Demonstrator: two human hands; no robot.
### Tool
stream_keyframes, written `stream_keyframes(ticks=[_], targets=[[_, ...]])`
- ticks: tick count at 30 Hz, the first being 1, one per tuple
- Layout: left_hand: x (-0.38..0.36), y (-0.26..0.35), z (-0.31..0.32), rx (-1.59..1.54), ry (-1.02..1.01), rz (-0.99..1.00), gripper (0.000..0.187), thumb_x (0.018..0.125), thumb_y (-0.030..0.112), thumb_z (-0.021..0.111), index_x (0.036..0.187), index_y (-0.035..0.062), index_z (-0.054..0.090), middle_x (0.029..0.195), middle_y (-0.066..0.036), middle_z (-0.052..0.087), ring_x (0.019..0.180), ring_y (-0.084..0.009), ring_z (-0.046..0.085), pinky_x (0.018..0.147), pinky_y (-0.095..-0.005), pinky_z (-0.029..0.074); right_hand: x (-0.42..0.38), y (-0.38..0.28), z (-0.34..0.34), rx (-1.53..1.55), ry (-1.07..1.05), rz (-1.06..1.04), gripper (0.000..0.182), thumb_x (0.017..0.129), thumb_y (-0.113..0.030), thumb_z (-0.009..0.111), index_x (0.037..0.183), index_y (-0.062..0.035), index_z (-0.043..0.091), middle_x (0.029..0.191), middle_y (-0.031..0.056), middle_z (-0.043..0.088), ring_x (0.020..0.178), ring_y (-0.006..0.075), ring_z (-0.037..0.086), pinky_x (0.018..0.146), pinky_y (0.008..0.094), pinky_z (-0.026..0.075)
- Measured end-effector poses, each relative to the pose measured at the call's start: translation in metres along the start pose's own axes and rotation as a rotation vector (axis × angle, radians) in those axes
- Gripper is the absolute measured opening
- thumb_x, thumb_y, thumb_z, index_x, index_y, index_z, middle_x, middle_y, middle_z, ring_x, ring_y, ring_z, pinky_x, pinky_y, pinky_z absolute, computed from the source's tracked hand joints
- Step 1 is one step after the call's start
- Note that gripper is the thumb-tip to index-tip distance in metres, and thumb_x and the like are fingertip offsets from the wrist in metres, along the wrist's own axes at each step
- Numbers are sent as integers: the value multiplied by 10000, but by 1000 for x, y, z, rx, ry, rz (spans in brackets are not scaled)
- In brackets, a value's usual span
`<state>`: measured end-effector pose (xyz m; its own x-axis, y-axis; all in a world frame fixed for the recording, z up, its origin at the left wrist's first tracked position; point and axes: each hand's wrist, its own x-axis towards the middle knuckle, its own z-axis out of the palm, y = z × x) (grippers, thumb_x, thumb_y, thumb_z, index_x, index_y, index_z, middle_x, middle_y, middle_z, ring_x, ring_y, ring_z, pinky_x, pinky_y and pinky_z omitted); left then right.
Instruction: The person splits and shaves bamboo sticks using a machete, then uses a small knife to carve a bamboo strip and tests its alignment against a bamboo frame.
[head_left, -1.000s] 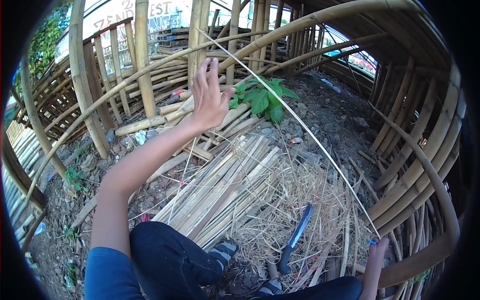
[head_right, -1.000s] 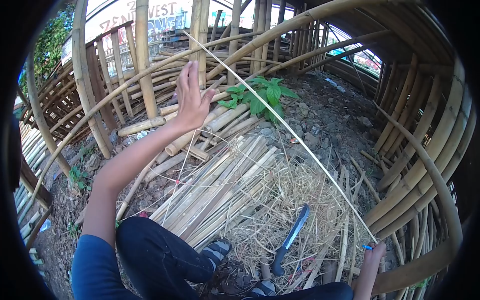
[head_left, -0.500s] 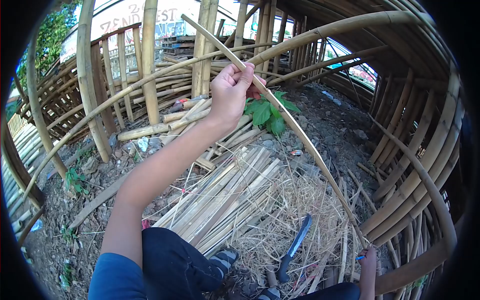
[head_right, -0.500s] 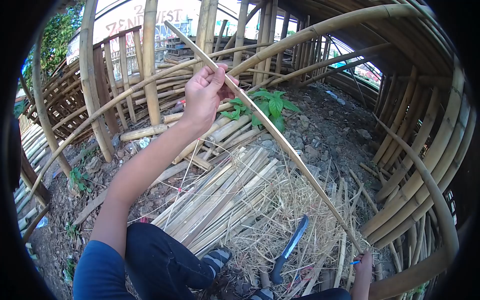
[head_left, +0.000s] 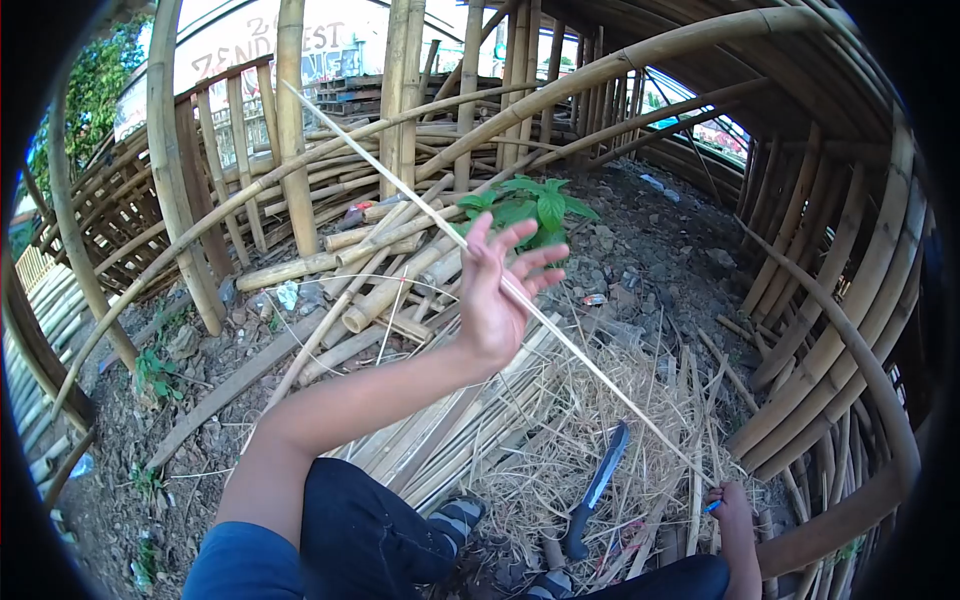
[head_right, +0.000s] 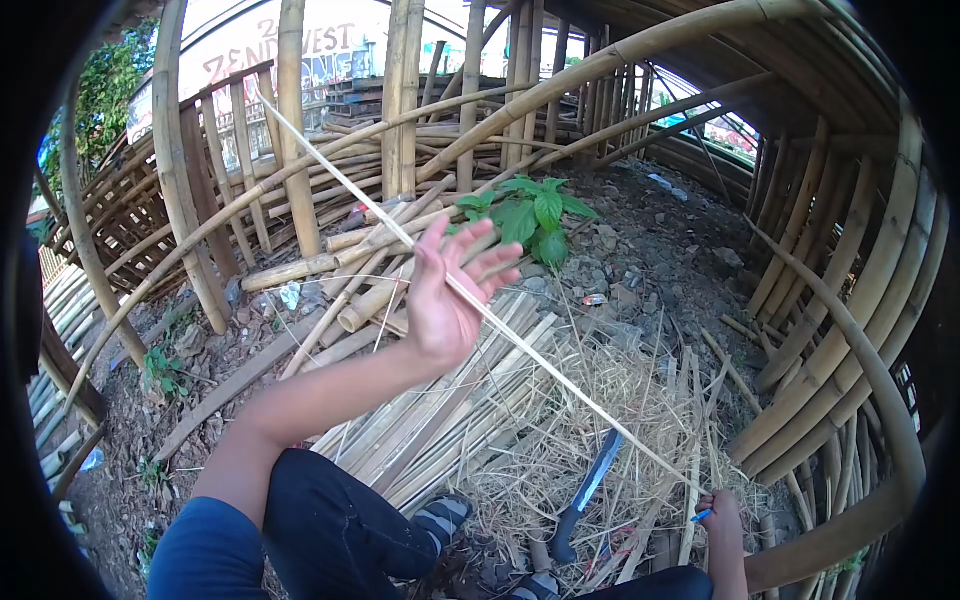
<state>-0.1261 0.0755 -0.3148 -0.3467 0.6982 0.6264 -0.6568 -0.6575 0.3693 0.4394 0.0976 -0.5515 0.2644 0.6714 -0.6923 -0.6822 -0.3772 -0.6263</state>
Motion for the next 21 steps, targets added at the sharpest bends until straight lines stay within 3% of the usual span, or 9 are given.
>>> stream_keyframes(ticks=[2, 4, 5, 7, 10, 14, 16, 18, 21], targets=[[-25, -15, -9, -35, 34, -50, 524, 1025, 476, 384, 1437, 163, 297, 1261, -169, 484, 983, -296, 628, 800, -454, 533, 16, 7, 6, -61, 28, -34, 162, 1008, -163, 378, 856, -113, 348, 631, 0, 375, 458, 66, 353, 353, 222, 321], [-30, -15, -12, 48, 49, -67, 426, 1026, 466, 388, 1340, 178, 379, 1106, -126, 514, 763, -232, 607, 677, -396, 513, 22, 11, 6, -65, -57, 45, 138, 1009, -171, 389, 898, -90, 373, 648, 36, 423, 461, 80, 367, 357, 224, 327], [-26, -14, -7, -39, 70, -94, 327, 1034, 439, 397, 1209, 166, 437, 900, -60, 485, 565, -140, 452, 529, -301, 413, 19, 16, 10, -254, -55, 60, 156, 1015, -199, 391, 934, -66, 387, 661, 70, 454, 455, 92, 373, 360, 224, 328], [-11, -4, -2, 2, 44, -134, 305, 1036, 431, 400, 1182, 167, 446, 845, -39, 461, 543, -116, 392, 500, -272, 357, 8, 30, 19, -547, 31, -16, 344, 1024, -337, 388, 1012, 5, 421, 699, 161, 525, 452, 138, 399, 368, 239, 325], [15, 13, 18, 98, 52, -176, 290, 1035, 430, 406, 1123, 158, 452, 761, -2, 401, 516, -71, 286, 447, -214, 261, -23, 23, 37, -633, 86, -91, 479, 1008, -451, 389, 942, 20, 449, 671, 164, 511, 464, 158, 419, 374, 260, 323], [44, 29, 33, 184, -51, -118, 308, 1037, 436, 399, 1092, 140, 459, 763, 0, 407, 511, -52, 287, 431, -192, 237, -2, 2, 42, -384, -130, -215, 535, 984, -541, 429, 844, -28, 493, 642, 99, 505, 483, 156, 453, 405, 267, 350], [54, 33, 38, 379, -224, -90, 335, 1036, 447, 397, 1084, 125, 479, 741, -1, 405, 501, -47, 297, 425, -183, 235, -92, 10, 96, -434, -153, -390, 397, 1014, -438, 449, 876, -70, 505, 666, 39, 516, 505, 126, 462, 421, 262, 363], [58, 40, 48, 345, -301, -151, 357, 1038, 436, 414, 1033, 94, 514, 679, 16, 389, 491, -42, 303, 423, -181, 248, -138, 13, 125, -518, -219, -846, 266, 1039, -314, 450, 894, -99, 510, 668, -5, 503, 535, 97, 467, 431, 265, 378], [59, 42, 60, 510, -336, -245, 385, 1042, 405, 443, 923, 55, 550, 581, 58, 344, 486, -36, 314, 438, -190, 274, -185, 14, 150, -521, -316, -1038, 231, 1045, -262, 458, 935, -76, 539, 670, -13, 501, 561, 86, 467, 476, 259, 382]])
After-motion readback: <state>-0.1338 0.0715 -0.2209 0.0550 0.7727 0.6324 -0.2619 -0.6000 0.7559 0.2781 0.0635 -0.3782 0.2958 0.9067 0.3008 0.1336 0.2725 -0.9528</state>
